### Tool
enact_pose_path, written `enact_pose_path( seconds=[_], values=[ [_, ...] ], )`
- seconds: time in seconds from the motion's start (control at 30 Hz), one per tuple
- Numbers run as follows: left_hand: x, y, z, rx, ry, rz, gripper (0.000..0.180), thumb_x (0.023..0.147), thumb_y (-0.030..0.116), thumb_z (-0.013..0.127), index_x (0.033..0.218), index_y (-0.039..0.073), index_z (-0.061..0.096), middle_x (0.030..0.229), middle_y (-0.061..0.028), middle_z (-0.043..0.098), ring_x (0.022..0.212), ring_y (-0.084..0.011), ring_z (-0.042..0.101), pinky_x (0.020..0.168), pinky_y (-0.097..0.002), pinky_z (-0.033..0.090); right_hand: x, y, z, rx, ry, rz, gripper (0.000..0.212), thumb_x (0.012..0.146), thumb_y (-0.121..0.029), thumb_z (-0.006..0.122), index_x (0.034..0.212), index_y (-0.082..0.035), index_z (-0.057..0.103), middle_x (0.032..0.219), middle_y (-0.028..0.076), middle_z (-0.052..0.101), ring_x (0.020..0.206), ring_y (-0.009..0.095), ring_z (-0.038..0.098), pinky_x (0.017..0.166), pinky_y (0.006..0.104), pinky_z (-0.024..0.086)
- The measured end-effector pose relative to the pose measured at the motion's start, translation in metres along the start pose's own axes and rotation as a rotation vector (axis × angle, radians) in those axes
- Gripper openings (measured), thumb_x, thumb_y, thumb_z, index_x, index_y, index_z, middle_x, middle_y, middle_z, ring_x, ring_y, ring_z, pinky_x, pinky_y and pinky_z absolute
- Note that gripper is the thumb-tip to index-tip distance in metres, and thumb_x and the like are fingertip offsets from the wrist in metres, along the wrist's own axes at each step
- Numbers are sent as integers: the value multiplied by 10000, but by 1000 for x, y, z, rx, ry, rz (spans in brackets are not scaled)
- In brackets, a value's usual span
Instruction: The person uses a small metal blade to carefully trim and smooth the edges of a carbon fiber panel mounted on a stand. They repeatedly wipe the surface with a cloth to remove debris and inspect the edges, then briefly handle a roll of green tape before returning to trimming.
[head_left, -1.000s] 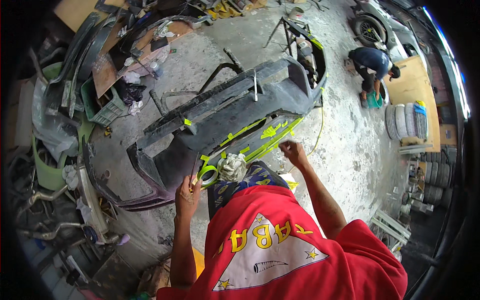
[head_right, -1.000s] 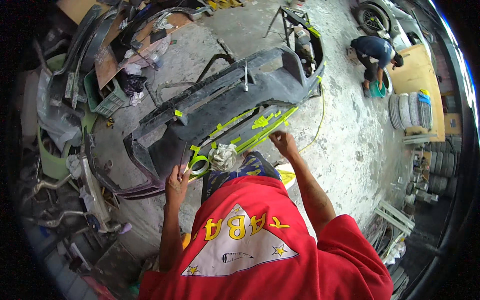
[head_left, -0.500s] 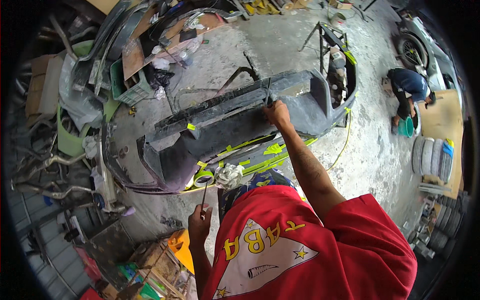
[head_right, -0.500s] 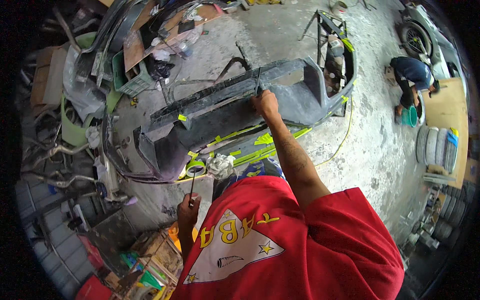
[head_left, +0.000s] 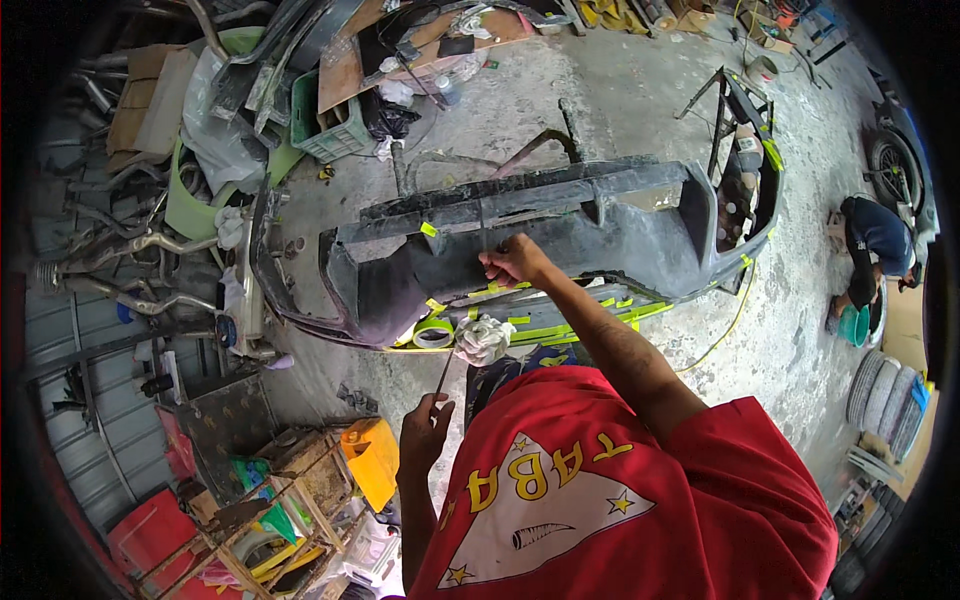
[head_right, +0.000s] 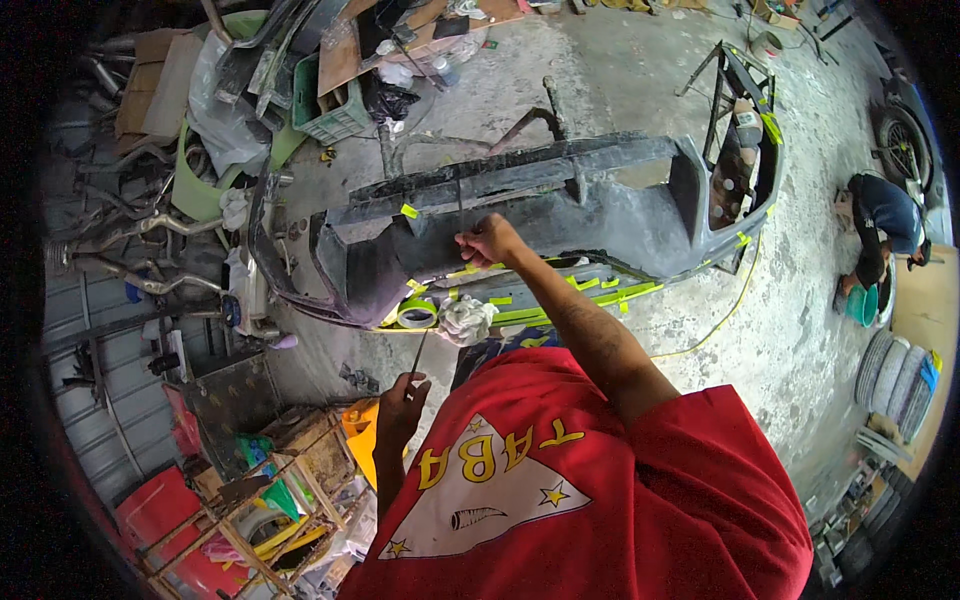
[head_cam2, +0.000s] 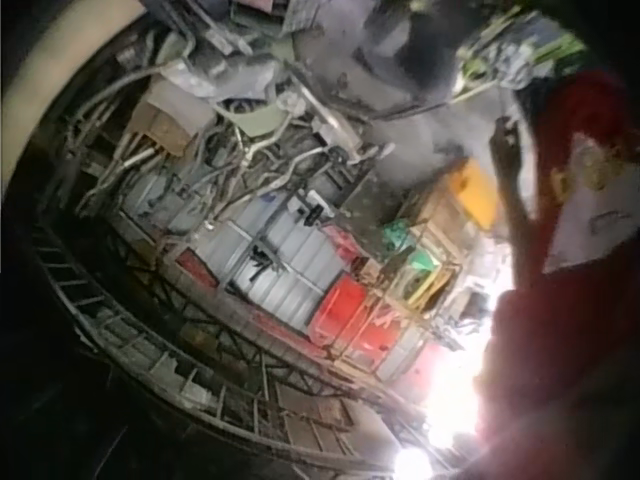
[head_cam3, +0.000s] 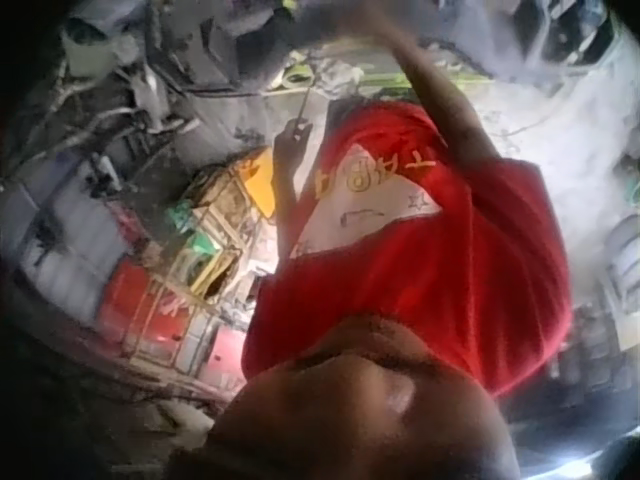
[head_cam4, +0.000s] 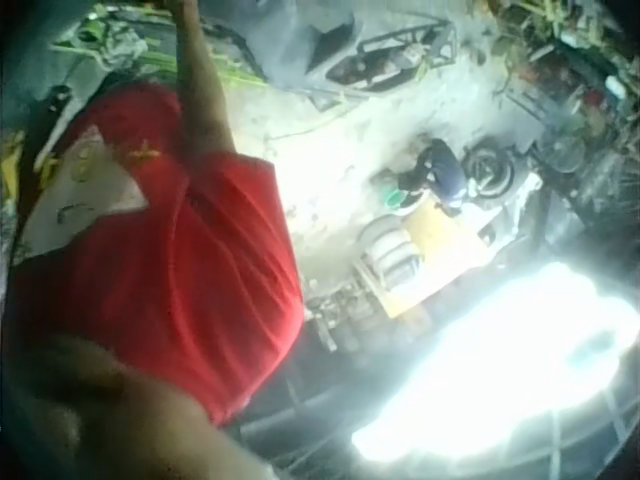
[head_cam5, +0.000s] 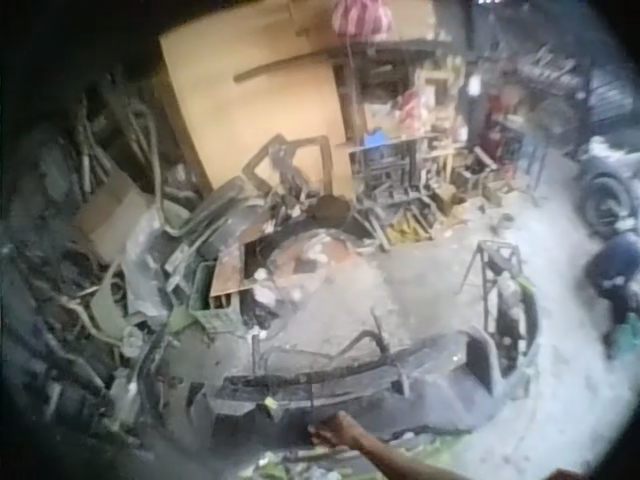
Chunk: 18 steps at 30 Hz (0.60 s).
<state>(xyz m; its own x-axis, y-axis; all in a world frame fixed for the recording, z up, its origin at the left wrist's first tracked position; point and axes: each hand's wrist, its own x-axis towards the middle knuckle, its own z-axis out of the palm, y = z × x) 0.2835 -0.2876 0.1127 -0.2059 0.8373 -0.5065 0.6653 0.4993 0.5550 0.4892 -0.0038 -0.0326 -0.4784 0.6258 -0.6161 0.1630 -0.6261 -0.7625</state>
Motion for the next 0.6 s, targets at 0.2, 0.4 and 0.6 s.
enact_pose_path(
  seconds=[0.2,0.4,0.6],
  values=[
    [-13,-12,1,27,32,-25,259,1004,282,693,1153,71,673,732,-138,680,579,-305,643,564,-426,469,18,9,12,-29,-49,26,329,962,-273,752,863,41,737,753,119,752,581,205,721,488,359,590],
    [-12,-19,4,6,12,-60,255,1004,277,690,1147,66,677,742,-148,689,643,-338,676,591,-436,486,19,12,14,-37,16,11,372,943,-290,781,779,36,709,691,105,729,498,190,679,448,342,558],
    [-2,-12,-5,0,19,-65,262,1002,283,686,1131,55,680,711,-138,668,627,-316,663,588,-422,483,29,19,15,-31,40,60,371,949,-278,781,922,78,679,730,148,748,518,222,703,456,363,579]
  ],
)
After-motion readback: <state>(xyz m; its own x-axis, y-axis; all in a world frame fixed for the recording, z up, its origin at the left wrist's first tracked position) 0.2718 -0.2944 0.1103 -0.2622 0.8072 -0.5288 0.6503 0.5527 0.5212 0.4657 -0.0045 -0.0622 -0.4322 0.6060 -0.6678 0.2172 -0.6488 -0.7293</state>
